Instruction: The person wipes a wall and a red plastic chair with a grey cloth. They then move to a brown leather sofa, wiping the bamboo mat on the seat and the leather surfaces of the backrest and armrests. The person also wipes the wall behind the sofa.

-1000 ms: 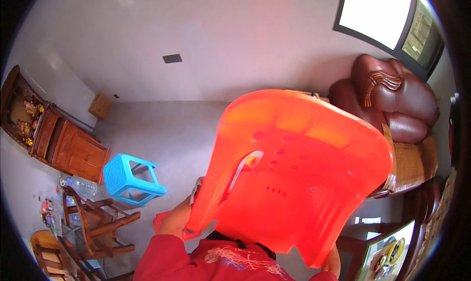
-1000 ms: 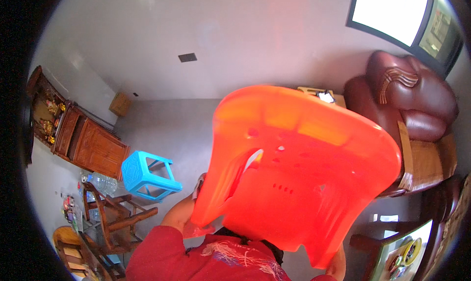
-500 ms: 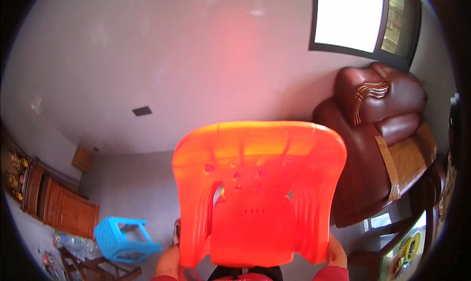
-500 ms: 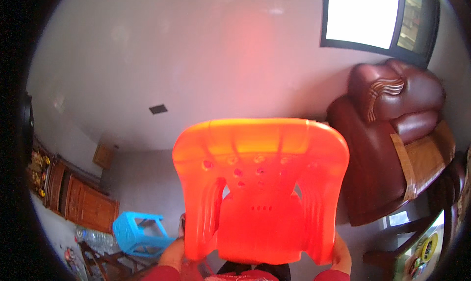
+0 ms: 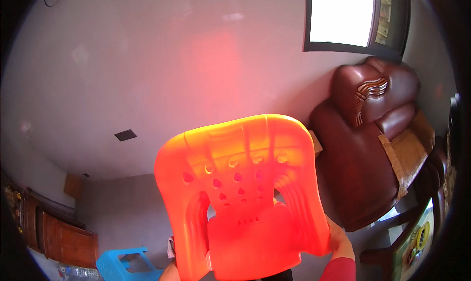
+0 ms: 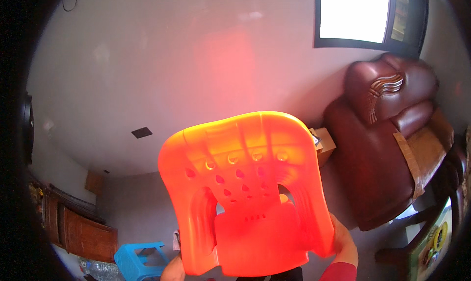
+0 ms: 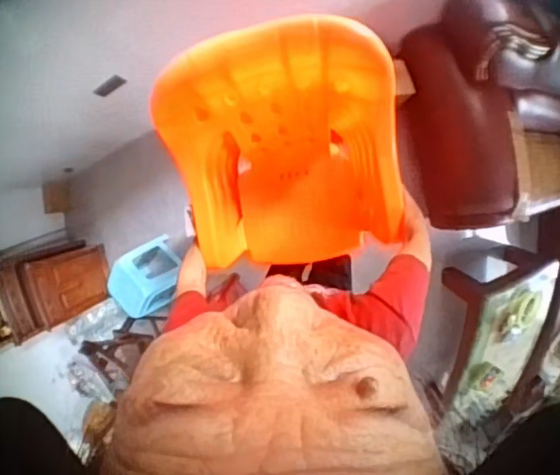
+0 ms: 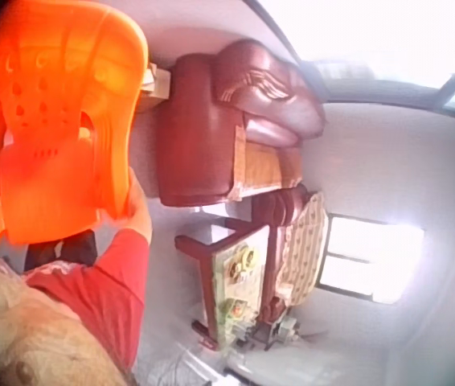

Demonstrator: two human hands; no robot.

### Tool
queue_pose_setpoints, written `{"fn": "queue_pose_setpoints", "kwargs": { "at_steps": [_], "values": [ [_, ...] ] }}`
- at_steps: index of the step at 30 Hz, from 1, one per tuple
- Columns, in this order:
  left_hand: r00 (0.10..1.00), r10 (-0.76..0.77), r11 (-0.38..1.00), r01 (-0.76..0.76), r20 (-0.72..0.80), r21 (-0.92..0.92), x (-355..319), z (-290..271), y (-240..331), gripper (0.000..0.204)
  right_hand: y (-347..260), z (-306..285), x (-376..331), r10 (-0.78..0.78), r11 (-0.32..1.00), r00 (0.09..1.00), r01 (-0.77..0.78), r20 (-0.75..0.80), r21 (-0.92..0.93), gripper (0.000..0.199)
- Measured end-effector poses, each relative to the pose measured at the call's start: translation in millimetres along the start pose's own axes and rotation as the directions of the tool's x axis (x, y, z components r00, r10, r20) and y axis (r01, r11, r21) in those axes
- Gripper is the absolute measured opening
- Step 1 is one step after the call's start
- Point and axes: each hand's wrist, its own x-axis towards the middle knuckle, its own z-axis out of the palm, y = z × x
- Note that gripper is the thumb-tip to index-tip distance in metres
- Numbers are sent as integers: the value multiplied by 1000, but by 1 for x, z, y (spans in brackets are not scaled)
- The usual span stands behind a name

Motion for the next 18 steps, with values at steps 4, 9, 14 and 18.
{"fn": "queue_pose_setpoints", "kwargs": {
  "at_steps": [4,9,14,18],
  "values": [
    [999,7,1000,-7,45,9,7,16,0,48,1,4,21,24,1000,1000,-24,20,-9,29],
    [996,56,998,-56,75,-5,9,34,-1,48,1,5,45,26,1000,998,-26,52,-18,29],
    [991,135,990,-135,10,-46,-3,4,9,48,3,1,54,37,999,996,-37,85,-9,28],
    [954,277,950,-290,-119,-115,-29,-46,32,48,16,-40,55,38,998,995,-42,95,37,28]
  ]
}}
